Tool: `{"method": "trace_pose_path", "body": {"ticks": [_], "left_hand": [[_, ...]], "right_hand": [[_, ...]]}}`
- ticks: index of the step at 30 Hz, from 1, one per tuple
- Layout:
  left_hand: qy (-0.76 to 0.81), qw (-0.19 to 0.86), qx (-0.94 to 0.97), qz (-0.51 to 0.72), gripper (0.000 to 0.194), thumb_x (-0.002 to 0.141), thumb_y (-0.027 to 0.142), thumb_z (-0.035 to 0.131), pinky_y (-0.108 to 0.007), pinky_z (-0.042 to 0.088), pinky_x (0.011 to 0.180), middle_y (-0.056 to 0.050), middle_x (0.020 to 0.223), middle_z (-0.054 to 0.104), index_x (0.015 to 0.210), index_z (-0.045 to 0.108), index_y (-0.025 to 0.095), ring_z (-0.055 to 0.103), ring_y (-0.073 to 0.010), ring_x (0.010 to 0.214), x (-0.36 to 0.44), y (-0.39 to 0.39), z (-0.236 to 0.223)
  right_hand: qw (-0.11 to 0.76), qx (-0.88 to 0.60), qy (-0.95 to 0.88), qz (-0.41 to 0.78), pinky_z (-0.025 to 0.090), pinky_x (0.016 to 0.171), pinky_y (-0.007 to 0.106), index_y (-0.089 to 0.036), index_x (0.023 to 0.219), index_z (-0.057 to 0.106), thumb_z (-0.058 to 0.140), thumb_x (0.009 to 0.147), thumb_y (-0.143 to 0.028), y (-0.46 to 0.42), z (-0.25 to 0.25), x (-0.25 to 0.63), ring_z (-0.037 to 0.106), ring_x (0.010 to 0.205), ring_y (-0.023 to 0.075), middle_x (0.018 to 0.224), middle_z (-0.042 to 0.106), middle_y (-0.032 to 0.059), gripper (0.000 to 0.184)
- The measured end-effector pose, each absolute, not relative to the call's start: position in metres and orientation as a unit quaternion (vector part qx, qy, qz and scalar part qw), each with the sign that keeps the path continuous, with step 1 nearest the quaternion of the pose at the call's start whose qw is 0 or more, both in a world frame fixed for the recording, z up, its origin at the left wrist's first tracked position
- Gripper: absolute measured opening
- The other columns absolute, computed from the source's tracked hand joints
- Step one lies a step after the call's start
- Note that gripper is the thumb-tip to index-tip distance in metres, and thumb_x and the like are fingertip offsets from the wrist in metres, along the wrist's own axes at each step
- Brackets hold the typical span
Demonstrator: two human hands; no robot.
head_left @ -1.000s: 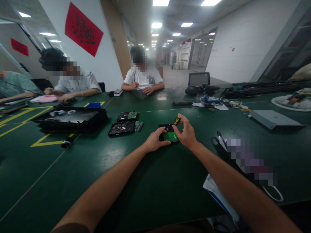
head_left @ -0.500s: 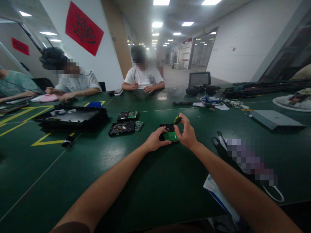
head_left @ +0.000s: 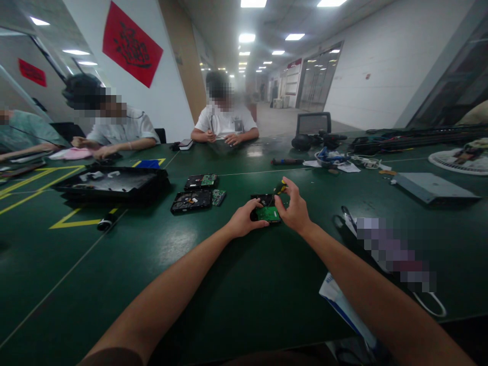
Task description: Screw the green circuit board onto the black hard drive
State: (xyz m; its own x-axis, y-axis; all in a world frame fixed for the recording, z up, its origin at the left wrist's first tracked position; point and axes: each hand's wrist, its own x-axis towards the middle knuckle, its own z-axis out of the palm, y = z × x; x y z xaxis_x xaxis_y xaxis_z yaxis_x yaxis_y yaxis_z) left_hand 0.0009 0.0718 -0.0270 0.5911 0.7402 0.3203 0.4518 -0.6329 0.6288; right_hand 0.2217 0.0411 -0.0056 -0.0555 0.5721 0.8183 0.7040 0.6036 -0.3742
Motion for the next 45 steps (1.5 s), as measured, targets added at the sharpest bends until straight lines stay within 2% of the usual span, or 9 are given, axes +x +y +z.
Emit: {"method": "trace_pose_path", "body": {"ticks": [6,12,18,24,30,36,42,45], "left_hand": [[0.351,0.254,0.854,0.289,0.064,0.073,0.048,0.082,-0.047,0.04,0.116,-0.01,0.151,0.05,0.128,0.057,0.025,0.046,-0.031,0.141,0.0013,0.0702,-0.024],[0.352,0.254,0.853,0.291,0.064,0.073,0.049,0.082,-0.048,0.04,0.116,-0.01,0.151,0.049,0.127,0.058,0.025,0.047,-0.0311,0.141,0.0014,0.0719,-0.0269],[0.344,0.255,0.853,0.298,0.064,0.073,0.049,0.082,-0.047,0.042,0.114,-0.011,0.148,0.053,0.127,0.058,0.025,0.049,-0.0308,0.139,0.0012,0.0712,-0.0267],[0.349,0.253,0.854,0.293,0.064,0.073,0.049,0.082,-0.046,0.04,0.116,-0.011,0.15,0.05,0.127,0.058,0.025,0.047,-0.0305,0.141,0.0014,0.0721,-0.0273],[0.351,0.252,0.854,0.289,0.064,0.073,0.05,0.082,-0.047,0.041,0.115,-0.01,0.149,0.051,0.127,0.058,0.026,0.048,-0.0305,0.14,0.0013,0.0724,-0.027],[0.35,0.258,0.854,0.287,0.064,0.073,0.05,0.082,-0.049,0.04,0.116,-0.01,0.151,0.049,0.127,0.058,0.025,0.046,-0.0315,0.142,0.0005,0.0719,-0.0254],[0.349,0.252,0.854,0.293,0.065,0.073,0.049,0.082,-0.048,0.041,0.115,-0.011,0.149,0.052,0.128,0.057,0.025,0.048,-0.0306,0.14,0.0016,0.0724,-0.0263],[0.349,0.253,0.853,0.294,0.065,0.072,0.048,0.083,-0.048,0.041,0.115,-0.011,0.148,0.052,0.127,0.058,0.026,0.047,-0.0308,0.141,0.0023,0.0724,-0.0268]], "right_hand": [[0.52,-0.448,-0.724,-0.073,0.058,0.091,0.052,-0.026,0.152,0.032,0.059,0.095,-0.038,0.042,-0.006,0.2225,0.069,0.098,0.0283,0.127,0.064,0.0136,0.064],[0.53,-0.44,-0.721,-0.067,0.057,0.094,0.05,-0.024,0.153,0.028,0.057,0.096,-0.034,0.0423,-0.0063,0.2213,0.067,0.111,0.0292,0.141,0.055,0.0165,0.065],[0.516,-0.445,-0.724,-0.109,0.057,0.092,0.052,-0.026,0.151,0.034,0.062,0.094,-0.037,0.0419,-0.0065,0.2199,0.068,0.099,0.0282,0.127,0.064,0.0131,0.065],[0.514,-0.434,-0.733,-0.1,0.054,0.098,0.052,-0.025,0.155,0.026,0.054,0.097,-0.034,0.0398,-0.0054,0.2189,0.064,0.115,0.0303,0.147,0.051,0.0158,0.065],[0.515,-0.46,-0.713,-0.121,0.056,0.092,0.054,-0.025,0.152,0.031,0.059,0.094,-0.036,0.0399,-0.0044,0.2173,0.068,0.097,0.0289,0.129,0.062,0.0146,0.066],[0.517,-0.444,-0.723,-0.107,0.056,0.095,0.053,-0.025,0.156,0.023,0.055,0.095,-0.033,0.0405,-0.0064,0.2178,0.065,0.11,0.0309,0.147,0.05,0.0162,0.069],[0.514,-0.438,-0.728,-0.119,0.055,0.095,0.053,-0.028,0.155,0.028,0.06,0.094,-0.034,0.0409,-0.0083,0.2173,0.067,0.103,0.029,0.134,0.06,0.0135,0.069],[0.51,-0.439,-0.731,-0.116,0.054,0.098,0.055,-0.028,0.156,0.026,0.058,0.095,-0.035,0.0406,-0.0081,0.2174,0.066,0.109,0.0302,0.139,0.057,0.0138,0.069]]}}
